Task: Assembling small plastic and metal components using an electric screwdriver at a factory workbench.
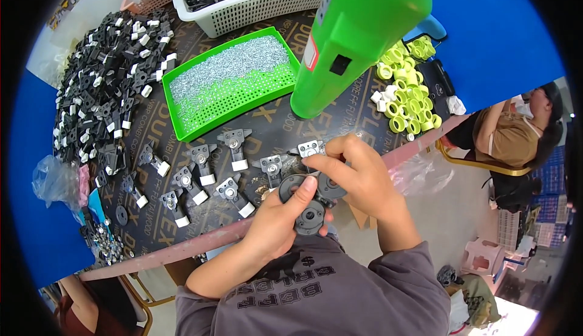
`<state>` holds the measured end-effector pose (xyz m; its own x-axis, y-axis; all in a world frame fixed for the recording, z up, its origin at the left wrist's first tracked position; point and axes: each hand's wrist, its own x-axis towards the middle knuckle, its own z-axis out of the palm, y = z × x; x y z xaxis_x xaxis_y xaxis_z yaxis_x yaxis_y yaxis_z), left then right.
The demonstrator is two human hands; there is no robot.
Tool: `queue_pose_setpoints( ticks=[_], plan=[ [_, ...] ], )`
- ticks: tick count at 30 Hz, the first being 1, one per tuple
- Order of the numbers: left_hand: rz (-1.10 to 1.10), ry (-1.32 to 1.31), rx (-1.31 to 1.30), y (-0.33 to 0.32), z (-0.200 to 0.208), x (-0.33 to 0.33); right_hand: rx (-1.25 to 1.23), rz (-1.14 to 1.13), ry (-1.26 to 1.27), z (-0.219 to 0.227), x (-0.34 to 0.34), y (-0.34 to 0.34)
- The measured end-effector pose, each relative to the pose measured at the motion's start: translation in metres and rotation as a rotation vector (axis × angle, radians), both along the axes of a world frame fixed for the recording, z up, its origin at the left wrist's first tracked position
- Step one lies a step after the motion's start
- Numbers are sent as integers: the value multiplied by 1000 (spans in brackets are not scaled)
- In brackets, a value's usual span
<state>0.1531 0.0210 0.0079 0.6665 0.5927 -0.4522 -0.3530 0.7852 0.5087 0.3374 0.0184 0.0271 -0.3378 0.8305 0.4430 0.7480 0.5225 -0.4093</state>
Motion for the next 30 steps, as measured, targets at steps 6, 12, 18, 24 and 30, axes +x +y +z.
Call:
queue_pose_setpoints(
  ticks=[6, 12, 18, 24, 30],
  plan=[
    [29, 150, 308, -6, -2, 0, -129, -2, 361, -4, -4, 1],
    [161, 201, 329, -26, -11, -3, -327, -256, 1025, -29, 8, -50],
    [56, 172, 363, -46, -22, -4, -344, -357, 868, -40, -16, -77],
    [-97, 132, 276, -44, -28, -17, -284, -441, 913, -70, -4, -1],
    [-78, 168, 251, -41, -24, -26, -297, -457, 733, -71, -11, 14]
  ],
)
